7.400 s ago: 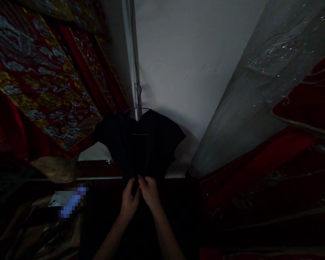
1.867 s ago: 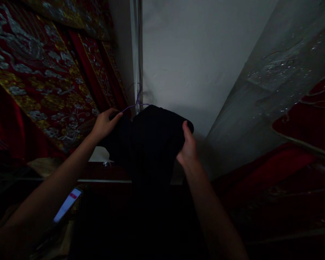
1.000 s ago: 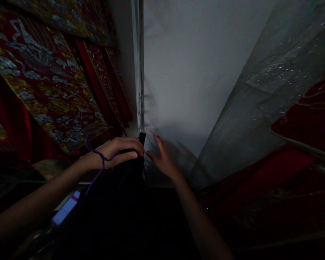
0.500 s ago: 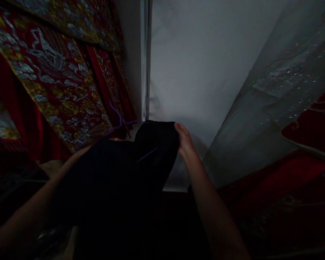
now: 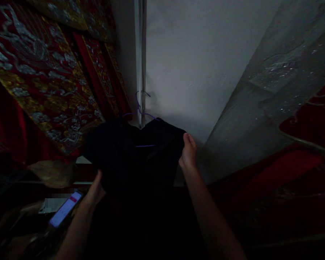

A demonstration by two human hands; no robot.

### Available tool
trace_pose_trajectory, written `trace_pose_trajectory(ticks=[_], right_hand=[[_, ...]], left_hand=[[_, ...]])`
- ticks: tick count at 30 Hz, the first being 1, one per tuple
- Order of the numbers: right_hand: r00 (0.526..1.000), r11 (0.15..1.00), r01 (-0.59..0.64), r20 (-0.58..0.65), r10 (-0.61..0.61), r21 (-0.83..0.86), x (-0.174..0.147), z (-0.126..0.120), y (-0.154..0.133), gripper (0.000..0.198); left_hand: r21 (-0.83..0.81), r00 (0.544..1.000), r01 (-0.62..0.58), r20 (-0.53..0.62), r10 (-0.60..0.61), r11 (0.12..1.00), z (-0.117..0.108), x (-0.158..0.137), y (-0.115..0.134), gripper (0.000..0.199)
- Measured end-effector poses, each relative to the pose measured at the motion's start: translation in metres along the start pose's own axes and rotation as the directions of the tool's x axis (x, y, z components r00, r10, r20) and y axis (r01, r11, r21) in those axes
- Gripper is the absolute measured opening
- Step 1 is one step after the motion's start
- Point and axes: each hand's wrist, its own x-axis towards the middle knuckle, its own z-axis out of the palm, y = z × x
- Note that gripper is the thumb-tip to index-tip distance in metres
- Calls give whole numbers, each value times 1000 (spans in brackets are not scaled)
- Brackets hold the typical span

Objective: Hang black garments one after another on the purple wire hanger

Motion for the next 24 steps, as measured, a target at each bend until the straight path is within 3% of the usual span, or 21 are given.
trace_pose_trajectory(ticks=[3,7,8,10,12,15,18,19,21,22,24], right_hand=[[996,998,52,-65,-54,-39,-20,-5,-6,36],[952,945,225,-152,-265,-237,-68,-4,4,39],[961,941,193,-141,-239,-279,-86,-3,13,36],[998,936,40,-32,-54,-349,-125,2,39,34],[989,901,-90,72,133,-424,-160,9,67,39],[921,845,-173,222,321,-505,-191,17,98,34],[823,798,-204,342,453,-567,-194,12,107,21],[786,760,-231,345,514,-607,-193,7,107,19],[705,672,-299,318,634,-677,-191,-4,102,35],[675,645,-336,302,673,-687,-190,-10,99,43],[662,642,-395,280,695,-657,-192,-18,90,51]], left_hand=[[156,998,-36,-37,42,987,0,-19,-14,70],[126,996,14,-86,-3,992,1,-32,-24,59],[110,995,41,-98,-31,993,1,-34,-26,58],[86,992,78,-103,-69,993,3,-38,-31,55],[73,993,102,-61,-98,992,6,-43,-34,53],[58,993,119,-30,-117,991,7,-48,-36,52],[59,994,94,-57,-91,994,6,-48,-35,47],[71,995,60,-83,-54,996,6,-47,-35,45],[168,977,-85,-181,116,982,7,-44,-38,47],[266,936,-193,-240,259,944,8,-43,-42,50],[525,775,-388,-259,577,757,13,-44,-56,57]])
